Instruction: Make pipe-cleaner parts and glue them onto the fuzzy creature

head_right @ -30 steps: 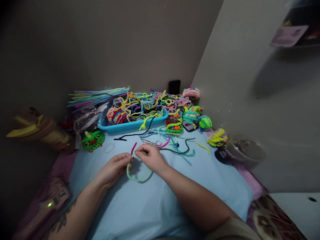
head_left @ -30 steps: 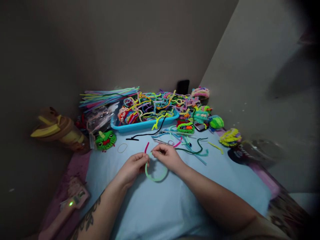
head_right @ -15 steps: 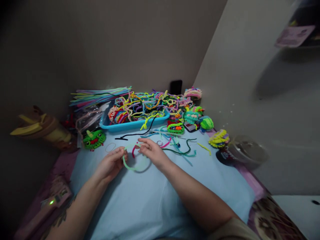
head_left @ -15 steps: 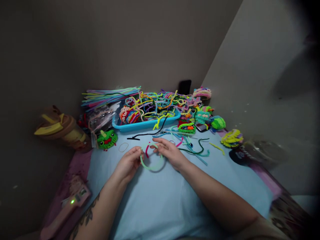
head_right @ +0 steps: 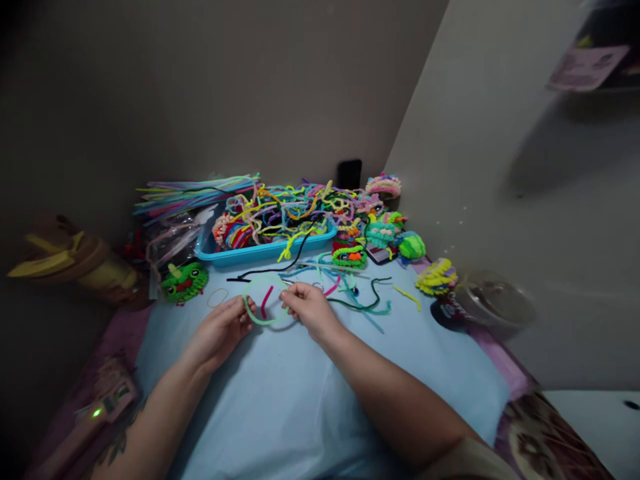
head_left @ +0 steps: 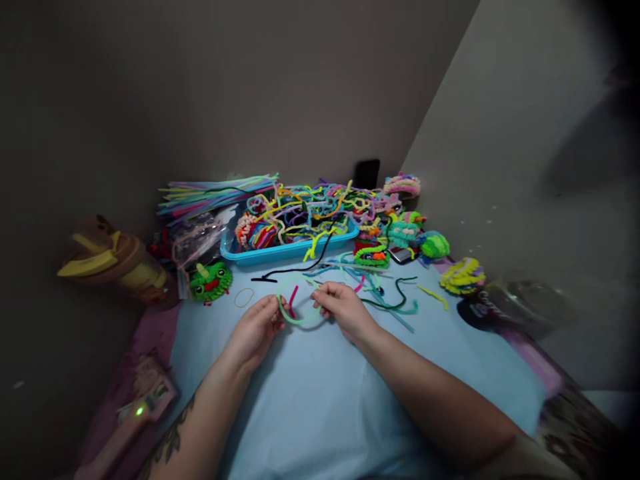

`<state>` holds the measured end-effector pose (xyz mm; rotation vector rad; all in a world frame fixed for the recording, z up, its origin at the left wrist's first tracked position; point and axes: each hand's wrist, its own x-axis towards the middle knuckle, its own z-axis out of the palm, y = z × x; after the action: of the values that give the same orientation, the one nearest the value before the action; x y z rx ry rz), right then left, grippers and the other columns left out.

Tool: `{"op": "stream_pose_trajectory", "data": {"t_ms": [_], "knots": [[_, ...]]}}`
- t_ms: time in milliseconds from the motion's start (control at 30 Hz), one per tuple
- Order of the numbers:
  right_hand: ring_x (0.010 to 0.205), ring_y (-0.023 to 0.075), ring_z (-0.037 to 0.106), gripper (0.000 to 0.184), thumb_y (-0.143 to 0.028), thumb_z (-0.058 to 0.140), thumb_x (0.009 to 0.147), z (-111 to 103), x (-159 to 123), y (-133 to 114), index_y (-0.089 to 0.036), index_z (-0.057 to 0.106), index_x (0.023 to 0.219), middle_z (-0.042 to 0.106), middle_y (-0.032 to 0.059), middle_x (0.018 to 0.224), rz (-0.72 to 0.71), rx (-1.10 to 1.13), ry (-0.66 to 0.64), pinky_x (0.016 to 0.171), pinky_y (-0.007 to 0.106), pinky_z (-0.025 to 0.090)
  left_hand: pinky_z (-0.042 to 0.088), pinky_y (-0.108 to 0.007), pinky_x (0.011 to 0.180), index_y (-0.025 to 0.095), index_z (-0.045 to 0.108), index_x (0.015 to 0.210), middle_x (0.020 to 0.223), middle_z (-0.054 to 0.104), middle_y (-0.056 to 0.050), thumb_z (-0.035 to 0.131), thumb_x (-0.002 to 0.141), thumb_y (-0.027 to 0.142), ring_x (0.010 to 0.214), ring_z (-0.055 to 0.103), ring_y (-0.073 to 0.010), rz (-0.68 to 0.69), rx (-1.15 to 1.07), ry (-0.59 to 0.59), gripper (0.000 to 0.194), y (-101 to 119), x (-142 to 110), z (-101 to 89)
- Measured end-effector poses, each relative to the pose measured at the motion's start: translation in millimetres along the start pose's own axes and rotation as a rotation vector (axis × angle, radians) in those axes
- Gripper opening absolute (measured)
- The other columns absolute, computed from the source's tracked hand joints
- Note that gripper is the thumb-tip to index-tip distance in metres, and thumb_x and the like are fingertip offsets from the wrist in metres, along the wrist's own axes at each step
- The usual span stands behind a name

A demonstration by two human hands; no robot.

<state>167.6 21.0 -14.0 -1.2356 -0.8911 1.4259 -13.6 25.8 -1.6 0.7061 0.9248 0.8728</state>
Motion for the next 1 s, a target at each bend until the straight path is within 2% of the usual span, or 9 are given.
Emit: {"op": "stream_pose_trajectory", "data": {"t_ms": [333,433,567,667,800,900,1000], "knots": [[0.043,0.006,0.043,0.028,-0.04,0.072,0.062,-4.2,1.6,-1.1,-0.016,0.056,0.058,0.057,-0.0027,0.053,-0.004,0.043,0.032,0.041,0.018,0.03,0.037,-0.018,0.054,0.015,0.057,0.065,0.065,0.053,0.002,0.074,0.066,0.036,0.059,0.046,-0.0086,-0.024,0.079,0.032,0.027,-1.2,-1.2,-2.0],[0.042,0.0063,0.043,0.029,-0.041,0.073,0.06,-4.4,1.7,-1.9,-0.016,0.057,0.059,0.058,-0.0021,0.053,0.013,0.032,0.017,0.04,0.019,0.03,0.037,-0.018,0.055,0.015,0.059,0.069,0.065,0.054,0.003,0.07,0.07,0.039,0.059,0.047,-0.0087,-0.014,0.088,0.037,0.026,-0.5,-1.0,-1.7],[0.042,0.0061,0.042,0.029,-0.042,0.072,0.061,-3.8,1.0,-3.1,-0.017,0.058,0.061,0.058,-0.0021,0.053,0.022,-0.001,0.003,0.04,0.019,0.029,0.04,-0.02,0.058,0.016,0.064,0.083,0.078,0.062,-0.001,0.064,0.076,0.043,0.065,0.053,-0.0101,-0.019,0.053,0.064,0.029,1.5,-0.9,-0.8],[0.041,0.0062,0.041,0.029,-0.042,0.071,0.062,-3.7,0.0,-3.2,-0.017,0.057,0.06,0.057,-0.0025,0.053,0.027,-0.035,-0.018,0.04,0.019,0.028,0.042,-0.021,0.062,0.014,0.064,0.084,0.08,0.064,-0.004,0.064,0.076,0.042,0.07,0.057,-0.0121,-0.035,0.026,0.061,0.029,2.5,-1.0,0.3],[0.042,0.0066,0.04,0.028,-0.04,0.07,0.065,-2.3,-2.8,-1.7,-0.017,0.057,0.06,0.053,-0.0037,0.049,0.025,-0.157,-0.168,0.042,0.02,0.027,0.042,-0.022,0.065,0.014,0.064,0.082,0.076,0.065,-0.004,0.067,0.075,0.04,0.07,0.058,-0.0125,-0.007,0.02,0.058,0.027,2.6,-1.2,2.2],[0.045,0.0075,0.041,0.029,-0.042,0.069,0.068,-0.9,-5.1,-0.5,-0.016,0.059,0.06,0.053,-0.0033,0.049,0.012,-0.249,-0.303,0.045,0.021,0.027,0.038,-0.02,0.057,0.013,0.062,0.07,0.065,0.061,-0.001,0.068,0.073,0.037,0.059,0.052,-0.01,0.004,0.144,0.031,0.024,2.0,-2.0,3.2],[0.05,0.0096,0.045,0.033,-0.047,0.068,0.069,0.4,-6.9,-1.0,-0.016,0.06,0.062,0.057,-0.0015,0.054,-0.006,-0.225,-0.358,0.05,0.022,0.031,0.032,-0.02,0.052,0.013,0.058,0.06,0.056,0.056,0.001,0.068,0.072,0.035,0.052,0.046,-0.0084,-0.014,0.239,-0.01,0.026,0.9,-3.6,4.3]]}}
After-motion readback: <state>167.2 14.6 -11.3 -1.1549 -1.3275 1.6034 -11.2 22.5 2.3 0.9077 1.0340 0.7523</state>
